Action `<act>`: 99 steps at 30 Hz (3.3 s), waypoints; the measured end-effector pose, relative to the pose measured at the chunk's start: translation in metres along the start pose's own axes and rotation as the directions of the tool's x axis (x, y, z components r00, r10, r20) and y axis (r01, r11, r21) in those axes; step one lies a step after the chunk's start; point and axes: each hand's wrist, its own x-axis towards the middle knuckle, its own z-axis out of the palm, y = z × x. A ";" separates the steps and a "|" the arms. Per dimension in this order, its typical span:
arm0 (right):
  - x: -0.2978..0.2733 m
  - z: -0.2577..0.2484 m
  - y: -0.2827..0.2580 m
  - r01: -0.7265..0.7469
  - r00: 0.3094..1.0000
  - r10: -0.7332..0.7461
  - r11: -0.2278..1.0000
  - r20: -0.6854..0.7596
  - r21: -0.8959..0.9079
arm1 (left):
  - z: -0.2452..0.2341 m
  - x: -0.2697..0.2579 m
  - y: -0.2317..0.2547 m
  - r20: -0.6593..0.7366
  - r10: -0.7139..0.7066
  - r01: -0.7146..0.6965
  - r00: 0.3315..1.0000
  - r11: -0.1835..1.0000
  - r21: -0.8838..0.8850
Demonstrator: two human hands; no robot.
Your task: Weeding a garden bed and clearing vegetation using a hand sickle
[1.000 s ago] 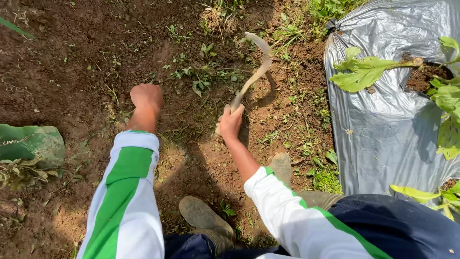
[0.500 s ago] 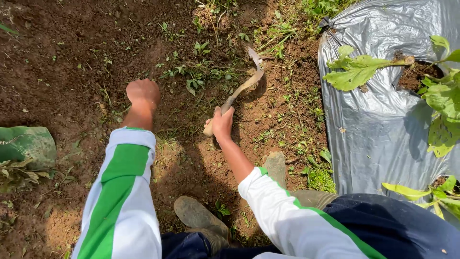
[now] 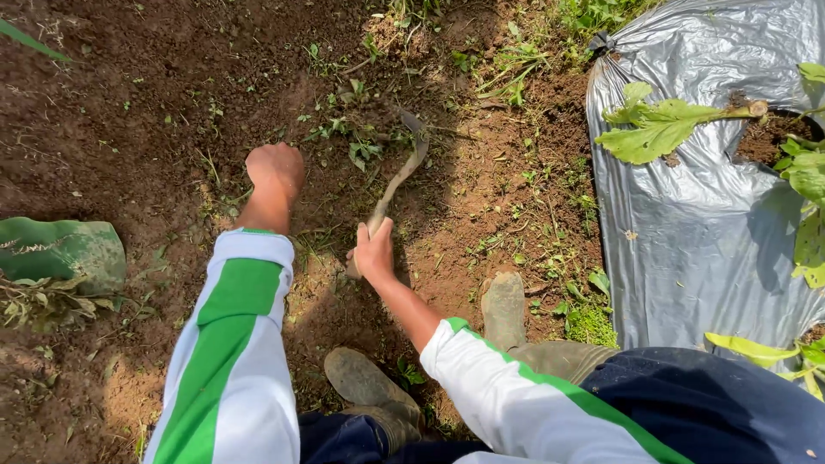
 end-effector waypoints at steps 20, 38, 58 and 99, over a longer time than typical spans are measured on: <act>0.023 -0.024 -0.035 -0.014 0.969 0.010 1.000 -0.245 -0.013 | 0.002 -0.003 -0.012 0.028 -0.006 0.007 1.000 1.000 -0.013; 0.017 -0.020 -0.004 0.018 0.988 -0.006 0.997 -0.154 0.079 | -0.011 -0.020 -0.014 0.040 0.022 -0.020 0.999 0.999 -0.035; -0.001 0.000 -0.001 -0.117 0.990 0.114 0.993 -0.081 -0.031 | 0.001 -0.025 -0.020 -0.014 0.005 -0.006 1.000 0.998 -0.063; -0.004 -0.010 0.027 0.163 0.983 -0.066 0.741 0.171 -0.651 | -0.049 -0.023 -0.025 -0.382 -0.026 -0.084 0.924 0.960 -0.269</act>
